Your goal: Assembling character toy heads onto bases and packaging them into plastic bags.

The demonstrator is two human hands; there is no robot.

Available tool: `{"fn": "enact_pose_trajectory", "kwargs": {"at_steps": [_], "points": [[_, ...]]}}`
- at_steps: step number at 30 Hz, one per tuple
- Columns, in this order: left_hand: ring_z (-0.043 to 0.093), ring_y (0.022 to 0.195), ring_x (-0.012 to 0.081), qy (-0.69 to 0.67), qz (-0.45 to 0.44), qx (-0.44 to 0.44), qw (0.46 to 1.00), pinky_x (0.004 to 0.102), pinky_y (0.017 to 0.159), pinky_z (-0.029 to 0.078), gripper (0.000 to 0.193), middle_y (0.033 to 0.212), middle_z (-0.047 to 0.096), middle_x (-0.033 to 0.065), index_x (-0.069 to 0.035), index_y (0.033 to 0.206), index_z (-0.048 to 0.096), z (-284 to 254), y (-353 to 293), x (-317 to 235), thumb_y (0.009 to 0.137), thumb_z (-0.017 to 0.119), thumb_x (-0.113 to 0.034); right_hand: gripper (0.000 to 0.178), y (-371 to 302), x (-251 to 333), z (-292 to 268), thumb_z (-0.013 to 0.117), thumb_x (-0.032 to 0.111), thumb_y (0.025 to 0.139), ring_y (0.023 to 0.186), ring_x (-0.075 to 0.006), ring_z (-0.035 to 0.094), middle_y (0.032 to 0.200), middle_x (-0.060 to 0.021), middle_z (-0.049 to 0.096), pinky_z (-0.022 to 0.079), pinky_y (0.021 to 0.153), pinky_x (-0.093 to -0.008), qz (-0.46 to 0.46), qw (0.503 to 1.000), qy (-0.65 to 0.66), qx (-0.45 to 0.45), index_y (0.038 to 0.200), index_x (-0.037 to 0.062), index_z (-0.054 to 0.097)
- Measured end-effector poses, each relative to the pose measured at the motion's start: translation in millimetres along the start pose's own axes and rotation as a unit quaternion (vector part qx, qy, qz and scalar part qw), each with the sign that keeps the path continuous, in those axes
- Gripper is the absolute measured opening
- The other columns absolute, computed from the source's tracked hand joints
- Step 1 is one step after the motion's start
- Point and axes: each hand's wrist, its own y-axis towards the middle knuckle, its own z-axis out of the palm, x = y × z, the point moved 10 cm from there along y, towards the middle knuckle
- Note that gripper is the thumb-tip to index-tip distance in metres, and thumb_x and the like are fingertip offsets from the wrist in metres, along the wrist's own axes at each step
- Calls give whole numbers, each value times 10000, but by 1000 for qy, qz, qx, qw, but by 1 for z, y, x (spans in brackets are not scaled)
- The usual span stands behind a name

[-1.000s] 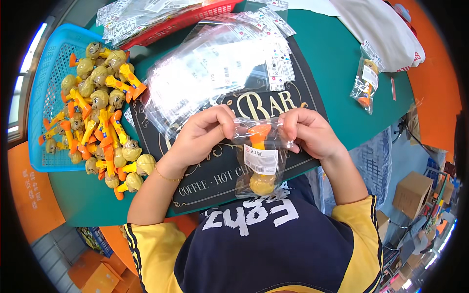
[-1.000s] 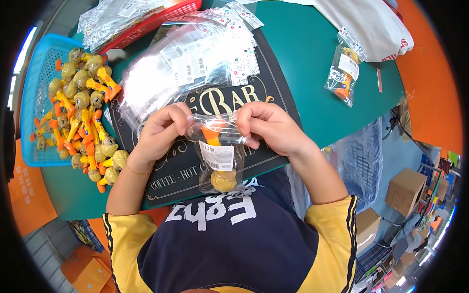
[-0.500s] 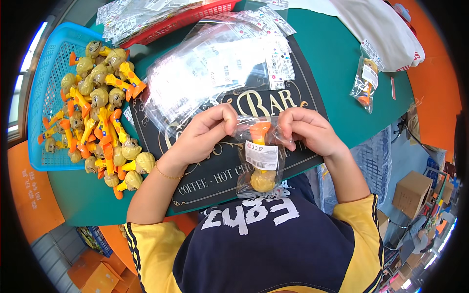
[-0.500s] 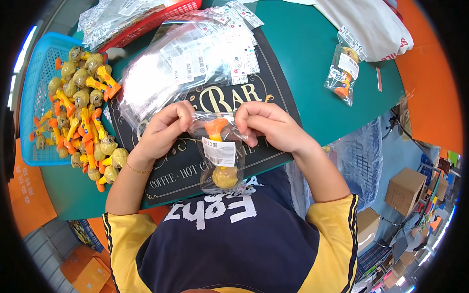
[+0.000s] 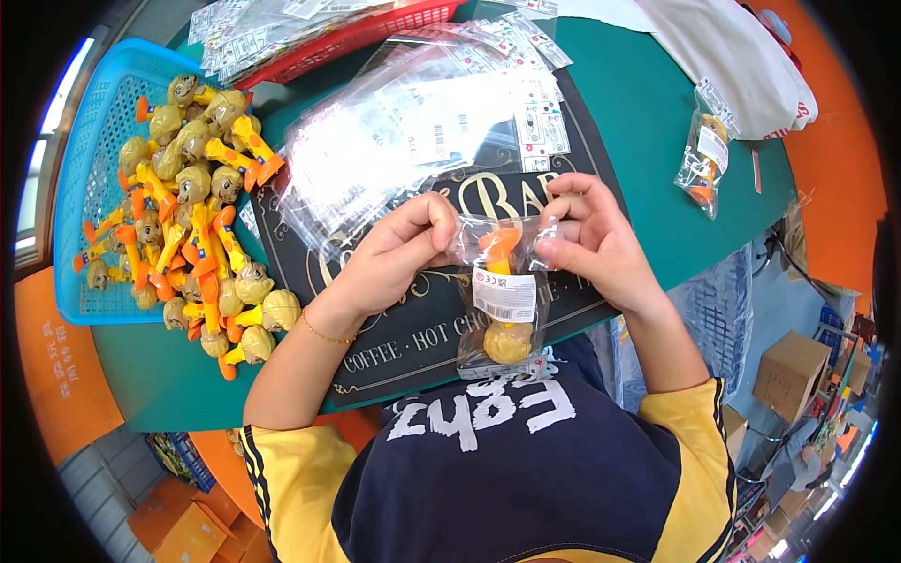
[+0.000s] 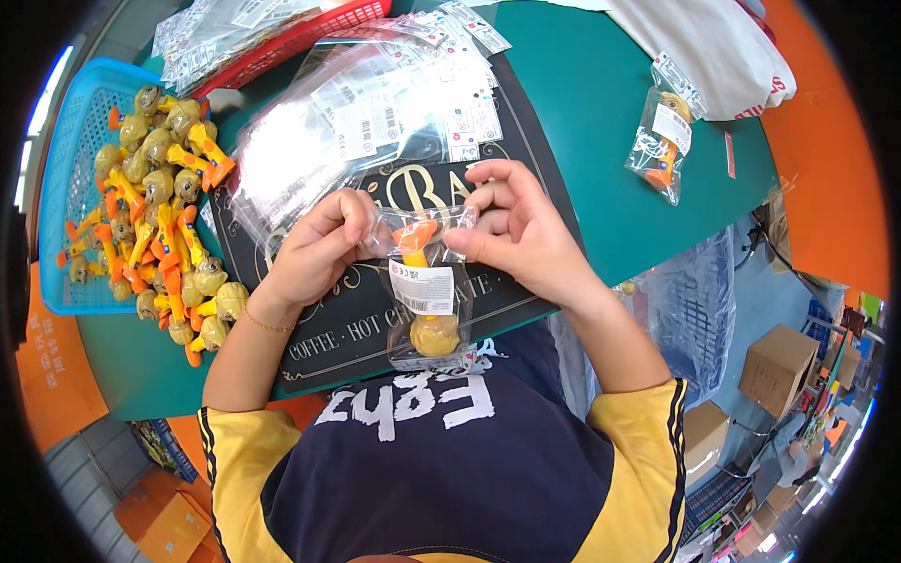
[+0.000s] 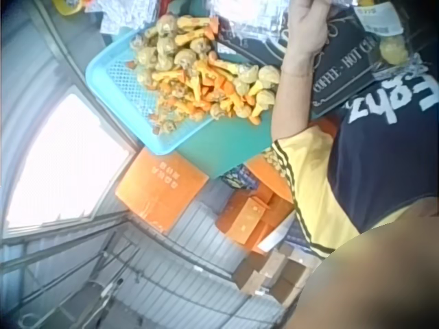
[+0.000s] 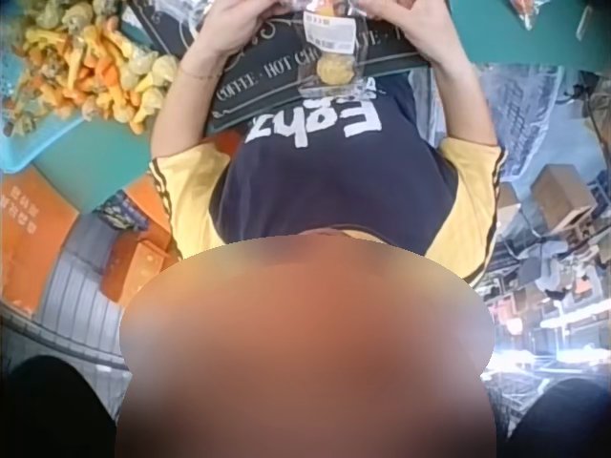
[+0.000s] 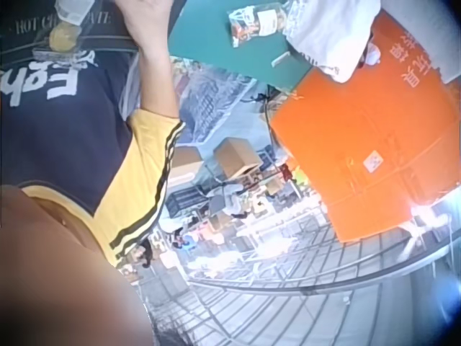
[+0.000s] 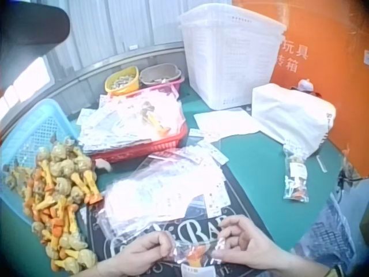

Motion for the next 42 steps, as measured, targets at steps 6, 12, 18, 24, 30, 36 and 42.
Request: {"fn": "enact_pose_trajectory", "kwargs": {"at_steps": [6, 12, 18, 24, 30, 36, 42], "points": [[461, 761, 54, -49, 1, 12, 999, 234, 719, 489, 129, 880, 447, -13, -89, 856, 460, 7, -2, -4, 983, 438, -79, 412, -6, -24, 10, 640, -8, 850, 721, -79, 562, 931, -56, 601, 467, 639, -203, 96, 992, 72, 45, 1184, 62, 409], [547, 809, 100, -144, -36, -15, 989, 343, 778, 565, 55, 908, 487, 8, -81, 953, 455, 8, -3, 0, 979, 480, -123, 363, -4, -21, 9, 613, -2, 868, 709, -73, 532, 875, -25, 578, 436, 645, -197, 65, 989, 121, 59, 1160, 78, 413], [598, 880, 135, -83, -62, -74, 992, 329, 761, 557, 293, 988, 547, 34, -82, 1200, 414, 9, -5, 1, 941, 550, -100, 366, -6, -25, 5, 609, 39, 880, 713, -69, 530, 886, -14, 577, 437, 648, -186, 104, 983, 151, 27, 1177, 95, 402], [588, 882, 116, -9, -146, 21, 989, 259, 771, 504, 159, 918, 599, 23, -27, 1049, 537, 25, -10, 19, 927, 590, -114, 393, -7, -27, 0, 608, 38, 877, 699, -73, 520, 901, -21, 579, 425, 634, -186, 104, 983, 153, 24, 1198, 98, 389], [560, 957, 92, -29, -56, -9, 998, 262, 853, 458, 110, 1014, 595, 34, -38, 999, 531, 16, -4, 8, 959, 545, -139, 428, -5, -18, -1, 597, 23, 879, 676, -73, 490, 920, -42, 575, 388, 599, -185, 61, 985, 145, 67, 1229, 84, 357], [571, 972, 119, -27, -62, -39, 997, 282, 856, 477, 104, 1152, 578, 123, -33, 960, 498, 12, -5, 10, 964, 530, -132, 445, -5, -6, -5, 592, 10, 881, 670, -62, 484, 898, -48, 558, 385, 594, -176, 24, 997, 1, 71, 1256, 65, 358], [589, 944, 122, -18, -45, -34, 998, 272, 824, 496, 96, 1178, 572, 151, -30, 968, 487, 15, -4, 5, 962, 529, -116, 466, -6, -3, -16, 617, 12, 863, 827, -76, 527, 1035, -56, 528, 432, 682, -201, -10, 996, -88, 1, 1265, 55, 387]]}}
